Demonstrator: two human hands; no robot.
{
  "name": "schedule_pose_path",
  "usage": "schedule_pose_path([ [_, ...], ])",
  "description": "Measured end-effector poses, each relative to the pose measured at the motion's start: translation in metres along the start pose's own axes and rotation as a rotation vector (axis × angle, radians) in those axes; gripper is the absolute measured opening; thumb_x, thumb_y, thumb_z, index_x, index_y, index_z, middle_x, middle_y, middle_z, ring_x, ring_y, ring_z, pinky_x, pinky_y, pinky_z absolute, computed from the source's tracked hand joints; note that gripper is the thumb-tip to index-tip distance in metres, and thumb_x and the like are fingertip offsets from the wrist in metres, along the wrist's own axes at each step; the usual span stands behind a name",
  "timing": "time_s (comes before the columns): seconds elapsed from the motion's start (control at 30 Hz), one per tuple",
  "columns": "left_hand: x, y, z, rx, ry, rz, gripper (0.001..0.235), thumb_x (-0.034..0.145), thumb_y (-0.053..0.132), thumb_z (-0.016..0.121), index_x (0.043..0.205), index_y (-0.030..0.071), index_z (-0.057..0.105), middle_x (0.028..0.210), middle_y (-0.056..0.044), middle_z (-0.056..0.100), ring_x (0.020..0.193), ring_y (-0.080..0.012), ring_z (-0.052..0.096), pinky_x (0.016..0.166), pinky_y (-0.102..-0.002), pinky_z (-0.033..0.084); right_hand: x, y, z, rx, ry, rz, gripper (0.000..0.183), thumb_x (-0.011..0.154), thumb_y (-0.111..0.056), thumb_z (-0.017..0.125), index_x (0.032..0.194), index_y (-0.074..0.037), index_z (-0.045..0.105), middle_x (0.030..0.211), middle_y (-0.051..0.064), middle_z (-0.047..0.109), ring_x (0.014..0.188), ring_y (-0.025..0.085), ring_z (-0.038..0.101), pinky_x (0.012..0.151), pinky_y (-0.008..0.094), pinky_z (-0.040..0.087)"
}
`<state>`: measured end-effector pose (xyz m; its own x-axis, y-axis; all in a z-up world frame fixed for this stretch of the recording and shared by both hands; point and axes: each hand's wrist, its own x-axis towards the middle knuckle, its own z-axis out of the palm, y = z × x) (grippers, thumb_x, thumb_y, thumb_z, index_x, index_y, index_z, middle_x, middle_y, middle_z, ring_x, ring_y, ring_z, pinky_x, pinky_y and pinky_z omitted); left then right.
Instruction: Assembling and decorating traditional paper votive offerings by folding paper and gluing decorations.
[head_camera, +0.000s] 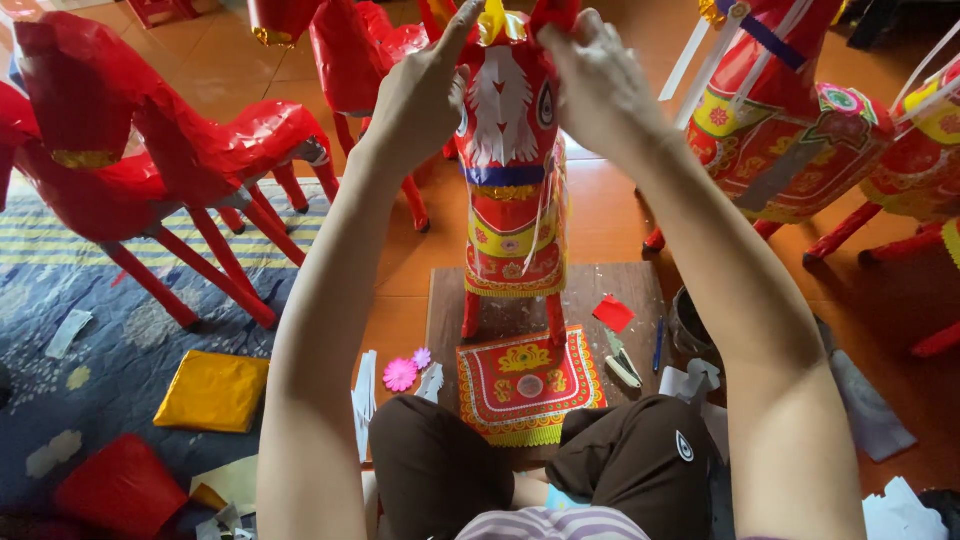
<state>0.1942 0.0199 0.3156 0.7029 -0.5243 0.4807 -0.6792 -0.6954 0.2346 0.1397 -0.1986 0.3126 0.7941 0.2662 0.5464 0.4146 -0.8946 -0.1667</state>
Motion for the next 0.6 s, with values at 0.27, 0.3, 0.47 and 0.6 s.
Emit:
schedule_pose_path([
  [0.27,0.005,-0.01,0.004,-0.196,0.068,0.052,0.068,0.096,-0.002,0.057,0.151,0.026,0.029,0.102,-0.017,0.054,0.054,-0.0158,0.041,0.054,-0.035,0.041,0.015,-0.018,-0.026,0.478,-0.266,0.338,0.021,0.093,-0.003,0.051,0.114,-0.005,0.049,0.078,0.017,0.061,0.052,0.024,0.053,0.038,0.036,0.038],
  [0.3,0.005,-0.013,0.006,-0.213,0.096,0.091,0.068,0.095,-0.001,0.06,0.149,0.027,0.028,0.132,-0.025,0.061,0.05,-0.0133,0.043,0.055,-0.034,0.048,0.016,-0.02,-0.034,0.674,-0.285,0.337,0.008,0.1,-0.004,0.045,0.104,-0.004,0.052,0.07,0.013,0.061,0.042,0.015,0.049,0.029,0.027,0.034],
  [0.47,0.005,-0.008,-0.005,-0.284,0.083,0.06,0.066,0.09,-0.003,0.055,0.146,0.025,0.034,0.112,-0.015,0.066,0.053,-0.0138,0.048,0.056,-0.034,0.046,0.019,-0.016,-0.021,0.088,-0.323,0.188,0.051,0.089,-0.007,0.053,0.139,-0.006,0.042,0.076,0.022,0.067,0.06,0.035,0.063,0.053,0.047,0.047],
  [0.6,0.006,-0.01,-0.004,-0.274,0.086,0.068,0.063,0.09,-0.001,0.058,0.146,0.021,0.039,0.088,-0.011,0.066,0.056,-0.0161,0.041,0.058,-0.033,0.039,0.03,-0.014,-0.027,0.374,-0.386,0.279,0.031,0.097,-0.01,0.05,0.126,-0.005,0.059,0.075,0.012,0.068,0.051,0.018,0.059,0.049,0.036,0.048],
])
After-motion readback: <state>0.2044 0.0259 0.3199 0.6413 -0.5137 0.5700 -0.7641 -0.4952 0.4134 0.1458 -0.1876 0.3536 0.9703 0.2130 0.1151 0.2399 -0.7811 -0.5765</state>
